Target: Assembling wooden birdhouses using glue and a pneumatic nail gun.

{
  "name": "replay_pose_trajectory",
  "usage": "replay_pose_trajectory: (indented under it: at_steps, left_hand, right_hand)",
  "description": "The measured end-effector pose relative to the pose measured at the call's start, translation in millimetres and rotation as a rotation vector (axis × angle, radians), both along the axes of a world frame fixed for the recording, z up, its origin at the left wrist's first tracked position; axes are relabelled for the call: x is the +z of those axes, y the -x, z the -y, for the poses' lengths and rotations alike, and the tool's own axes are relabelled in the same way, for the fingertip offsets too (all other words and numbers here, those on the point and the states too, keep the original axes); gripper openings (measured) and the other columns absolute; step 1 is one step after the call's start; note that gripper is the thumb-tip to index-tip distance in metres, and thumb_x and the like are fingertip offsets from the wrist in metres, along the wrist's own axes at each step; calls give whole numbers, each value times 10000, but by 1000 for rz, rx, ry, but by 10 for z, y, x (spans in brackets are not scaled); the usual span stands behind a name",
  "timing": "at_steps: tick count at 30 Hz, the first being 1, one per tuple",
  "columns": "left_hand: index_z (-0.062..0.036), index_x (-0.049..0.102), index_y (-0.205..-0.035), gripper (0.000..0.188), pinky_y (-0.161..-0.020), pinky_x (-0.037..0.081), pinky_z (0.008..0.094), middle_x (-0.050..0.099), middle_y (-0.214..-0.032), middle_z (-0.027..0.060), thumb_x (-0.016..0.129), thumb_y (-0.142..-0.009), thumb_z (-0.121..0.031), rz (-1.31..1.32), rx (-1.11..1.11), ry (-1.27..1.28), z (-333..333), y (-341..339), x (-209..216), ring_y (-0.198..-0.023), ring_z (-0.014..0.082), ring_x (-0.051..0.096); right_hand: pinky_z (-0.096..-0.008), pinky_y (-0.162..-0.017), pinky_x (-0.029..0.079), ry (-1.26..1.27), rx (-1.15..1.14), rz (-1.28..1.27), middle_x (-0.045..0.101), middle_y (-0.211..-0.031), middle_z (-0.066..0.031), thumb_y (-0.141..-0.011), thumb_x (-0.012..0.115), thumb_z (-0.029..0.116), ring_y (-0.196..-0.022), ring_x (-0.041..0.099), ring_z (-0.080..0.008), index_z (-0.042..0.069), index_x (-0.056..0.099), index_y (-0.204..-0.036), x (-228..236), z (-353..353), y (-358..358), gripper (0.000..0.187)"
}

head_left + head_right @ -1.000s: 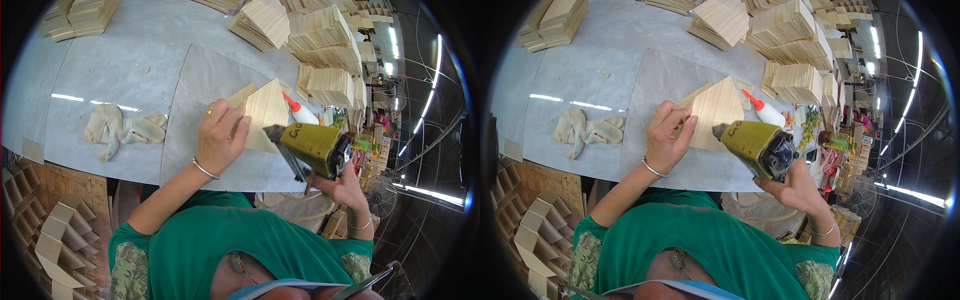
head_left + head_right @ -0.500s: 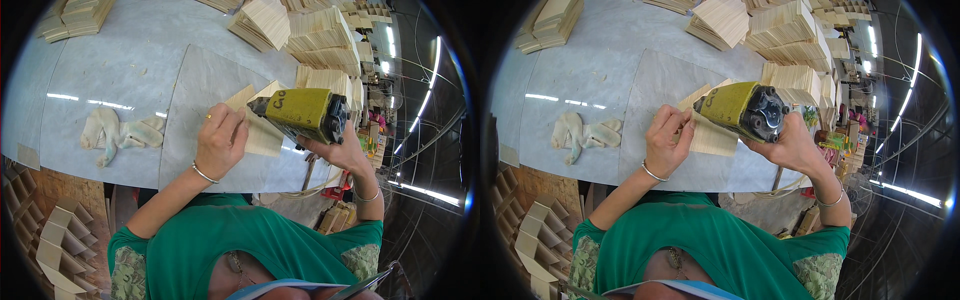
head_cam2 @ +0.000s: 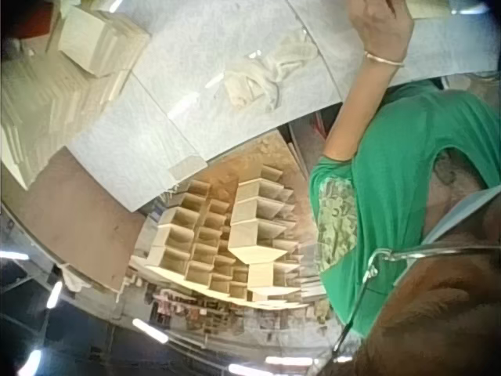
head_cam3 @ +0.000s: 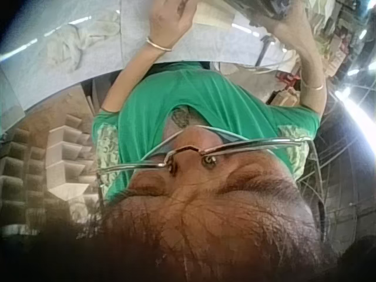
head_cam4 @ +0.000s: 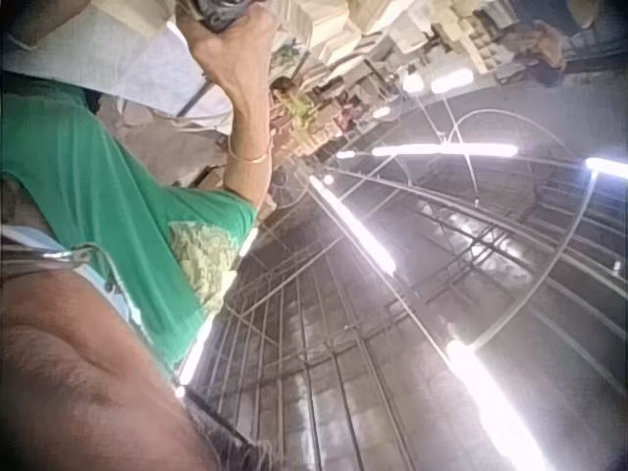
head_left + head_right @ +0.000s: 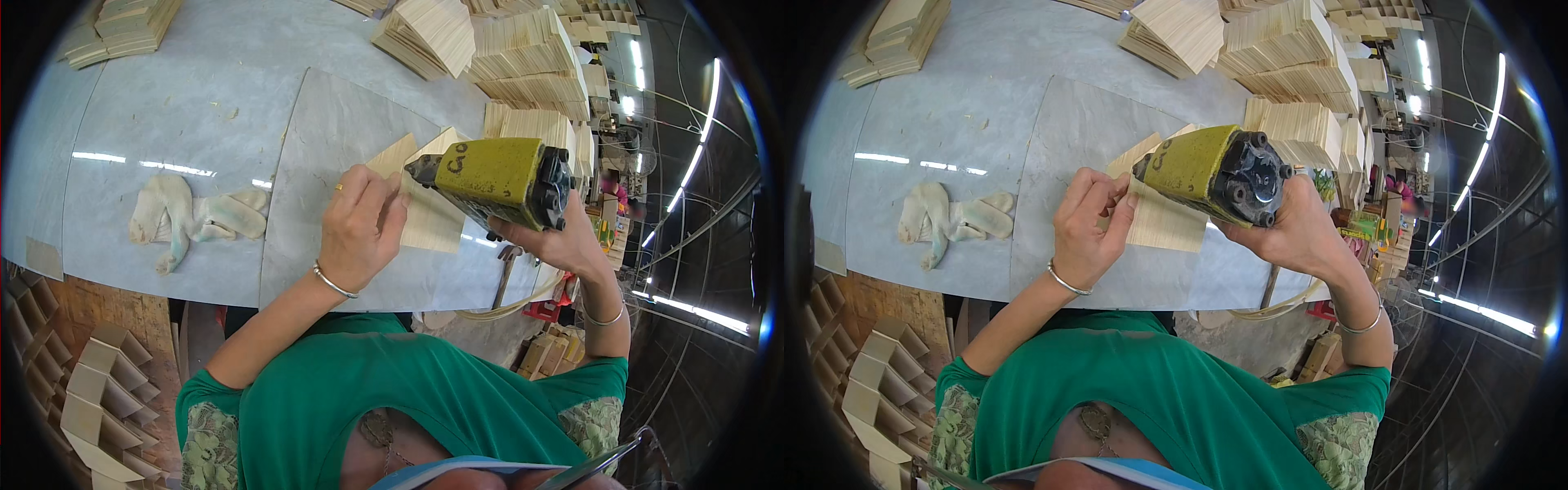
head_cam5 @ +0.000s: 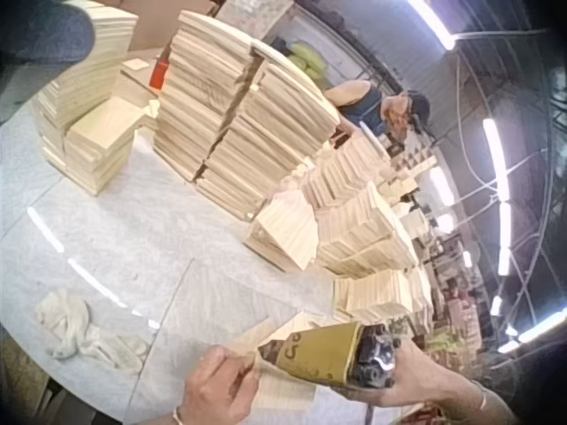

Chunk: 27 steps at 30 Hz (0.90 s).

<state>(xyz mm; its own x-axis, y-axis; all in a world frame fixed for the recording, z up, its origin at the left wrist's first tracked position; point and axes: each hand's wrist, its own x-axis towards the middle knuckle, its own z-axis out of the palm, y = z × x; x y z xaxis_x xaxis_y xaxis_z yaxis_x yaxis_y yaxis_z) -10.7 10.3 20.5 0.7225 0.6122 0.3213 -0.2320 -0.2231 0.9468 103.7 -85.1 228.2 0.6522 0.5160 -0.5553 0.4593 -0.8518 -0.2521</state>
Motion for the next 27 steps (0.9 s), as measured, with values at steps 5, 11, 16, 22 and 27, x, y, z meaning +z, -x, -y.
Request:
replay_pose_trajectory:
  at_steps: [5, 11, 16, 22, 27]
  left_hand:
    - [36, 616, -881, 134, -629, 435, 353, 484, -803, 104, 653, -763, -14, -7, -20, 58, 17, 4, -6, -722, 257, 536]
    - [12, 577, -825, 133, -603, 445, 344, 488, -798, 92, 682, -771, -50, -64, -66, 124, -8, 38, 27, -683, 237, 546]
    - [3, 582, -834, 189, -583, 455, 293, 520, -802, 75, 730, -765, -93, -124, -98, 121, -49, 286, 62, -668, 181, 563]
    - [-15, 563, -850, 282, -606, 459, 318, 519, -799, 87, 772, -725, -157, -217, -122, 161, -68, 388, 56, -696, 214, 560]
    - [-19, 554, -841, 294, -595, 454, 314, 517, -797, 85, 778, -723, -169, -218, -134, 222, -62, 378, 27, -700, 204, 560]
  right_hand:
    - [-306, -748, 526, -17, 1, 2, 697, -955, -129, -721, 779, 144, -826, 657, -178, -30, 641, -1052, 7, -8, 13, 399]
    - [-303, -742, 525, 39, -57, 0, 698, -948, -128, -729, 756, 115, -813, 658, -174, -32, 642, -1049, 13, -6, 18, 370]
    - [-302, -733, 526, 95, 6, 24, 701, -934, -130, -740, 751, 123, -809, 661, -169, -31, 642, -1048, -4, 7, 8, 361]
    - [-302, -725, 522, 42, -6, -10, 703, -917, -129, -714, 759, 111, -783, 657, -169, -28, 654, -1028, 43, 78, 113, 360]
    - [-299, -716, 521, 34, -2, -33, 704, -909, -120, -703, 760, 109, -775, 654, -162, -27, 660, -1022, 50, 123, 190, 361]
